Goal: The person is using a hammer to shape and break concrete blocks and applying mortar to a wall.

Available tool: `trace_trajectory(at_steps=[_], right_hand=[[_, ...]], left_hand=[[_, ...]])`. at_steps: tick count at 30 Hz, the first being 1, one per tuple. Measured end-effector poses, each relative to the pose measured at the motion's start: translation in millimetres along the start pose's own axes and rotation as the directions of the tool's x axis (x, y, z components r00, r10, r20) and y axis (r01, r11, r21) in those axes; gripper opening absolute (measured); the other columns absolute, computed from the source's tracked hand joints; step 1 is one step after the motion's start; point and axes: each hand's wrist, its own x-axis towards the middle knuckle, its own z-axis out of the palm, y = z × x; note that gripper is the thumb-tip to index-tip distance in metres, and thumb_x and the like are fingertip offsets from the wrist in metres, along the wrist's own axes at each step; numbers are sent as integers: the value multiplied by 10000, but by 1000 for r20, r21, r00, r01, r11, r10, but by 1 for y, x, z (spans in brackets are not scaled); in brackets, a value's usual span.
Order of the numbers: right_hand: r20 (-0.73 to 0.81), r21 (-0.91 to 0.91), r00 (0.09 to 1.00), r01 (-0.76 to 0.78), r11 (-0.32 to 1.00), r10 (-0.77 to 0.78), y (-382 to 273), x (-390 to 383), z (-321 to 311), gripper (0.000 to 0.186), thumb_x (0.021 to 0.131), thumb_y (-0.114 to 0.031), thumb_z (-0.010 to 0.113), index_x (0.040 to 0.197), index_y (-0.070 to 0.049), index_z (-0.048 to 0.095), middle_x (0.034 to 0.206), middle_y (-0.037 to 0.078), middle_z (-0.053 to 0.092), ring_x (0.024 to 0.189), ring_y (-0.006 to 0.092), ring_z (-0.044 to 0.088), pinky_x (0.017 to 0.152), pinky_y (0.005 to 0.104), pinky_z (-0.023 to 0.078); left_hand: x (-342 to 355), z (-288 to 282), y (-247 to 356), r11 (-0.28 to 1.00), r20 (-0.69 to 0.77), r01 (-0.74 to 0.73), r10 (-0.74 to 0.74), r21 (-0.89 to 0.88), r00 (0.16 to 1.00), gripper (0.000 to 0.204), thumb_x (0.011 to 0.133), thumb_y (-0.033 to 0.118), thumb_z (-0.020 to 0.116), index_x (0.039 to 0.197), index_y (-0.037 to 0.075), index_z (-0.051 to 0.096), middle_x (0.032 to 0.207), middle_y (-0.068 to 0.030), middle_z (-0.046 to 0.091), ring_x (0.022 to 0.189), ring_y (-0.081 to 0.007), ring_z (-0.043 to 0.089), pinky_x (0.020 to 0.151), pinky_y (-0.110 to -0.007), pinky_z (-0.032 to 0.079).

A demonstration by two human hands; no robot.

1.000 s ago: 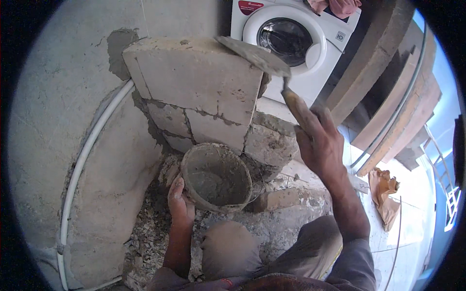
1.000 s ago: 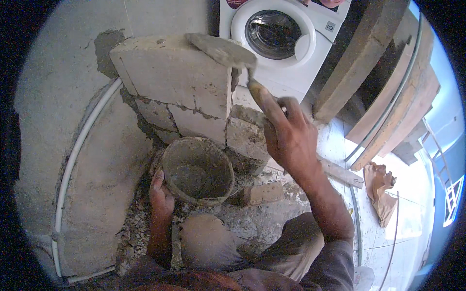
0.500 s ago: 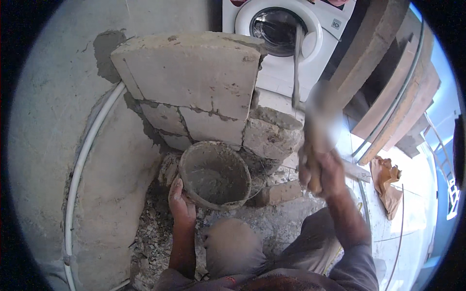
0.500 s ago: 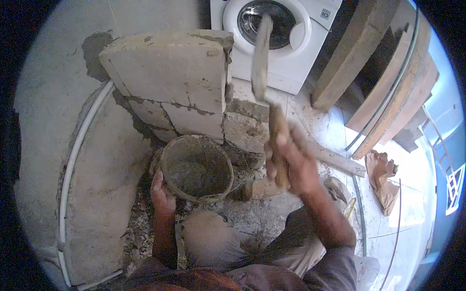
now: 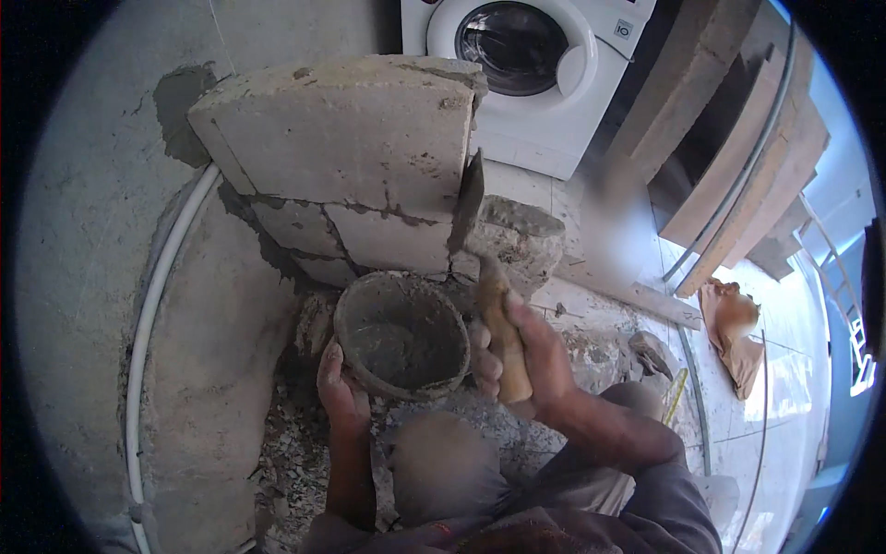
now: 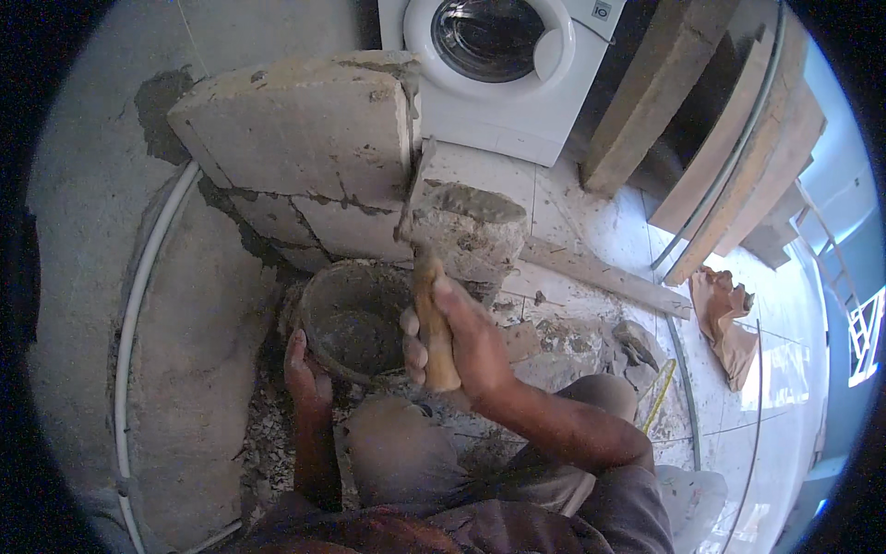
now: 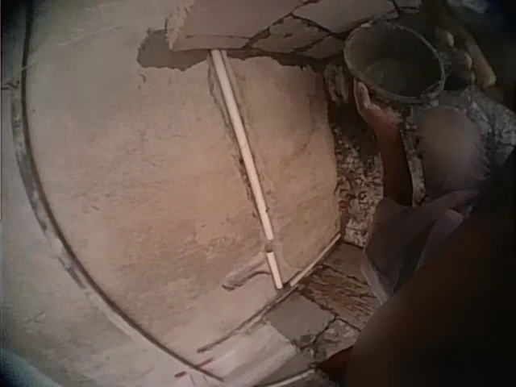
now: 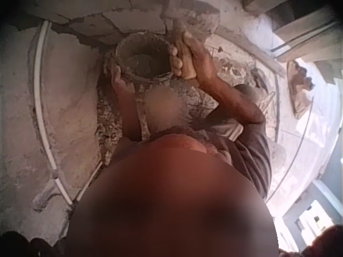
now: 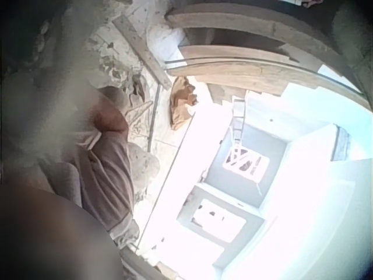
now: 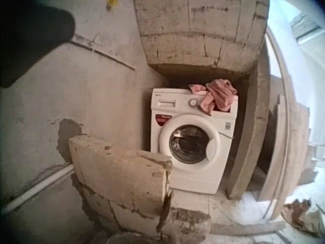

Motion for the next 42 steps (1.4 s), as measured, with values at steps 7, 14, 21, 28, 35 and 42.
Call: trace_trajectory(at_steps=[7,14,21,28,35,42], right_hand=[[101,-239,972,230,943,-211,-54,-4,37,424,925,-415,427,1129,-47,380,783,84,518,504,138,506,398,268,431],[283,-335,853,516,788,-438,-80,-13,22,454,915,-362,454,1172,6,379,783,122,537,474,153,501,373,252,415],[-14,-627,879,364,689,-477,-46,-19,-27,419,854,-154,501,1223,12,390,859,131,556,589,187,567,505,274,476],[172,-976,637,215,-41,-751,-42,-12,-66,420,798,8,535,1201,36,422,1074,226,510,835,263,576,692,380,494],[569,-804,385,78,-589,-727,-66,-1,-81,442,745,31,588,1171,10,471,1047,218,509,923,330,538,753,404,481],[610,-785,434,218,-579,-663,-91,16,-44,458,692,59,610,1137,-26,547,1020,165,539,925,308,544,771,359,470]], left_hand=[[-4,11,5,998,-52,8,-5,61,999,425,916,234,443,1261,-12,424,1258,-142,460,1148,-280,447,967,-416,354],[-1,12,6,999,-92,-38,41,36,995,423,908,219,466,1258,-15,428,1240,-129,480,1123,-271,467,960,-408,362],[7,3,4,997,-5,-64,64,-40,998,391,894,154,478,1228,-46,449,1217,-141,500,1098,-256,495,946,-385,385],[5,-12,2,995,-56,-59,54,-80,997,360,897,150,473,1202,-41,477,1183,-138,528,1085,-251,504,929,-379,398],[4,-17,2,996,-42,-78,77,-34,996,361,898,149,468,1205,-41,481,1177,-145,528,1082,-256,510,925,-386,404],[4,-11,7,998,-15,-66,65,-25,998,400,900,194,469,1229,-33,451,1196,-143,514,1103,-268,492,944,-400,382]])
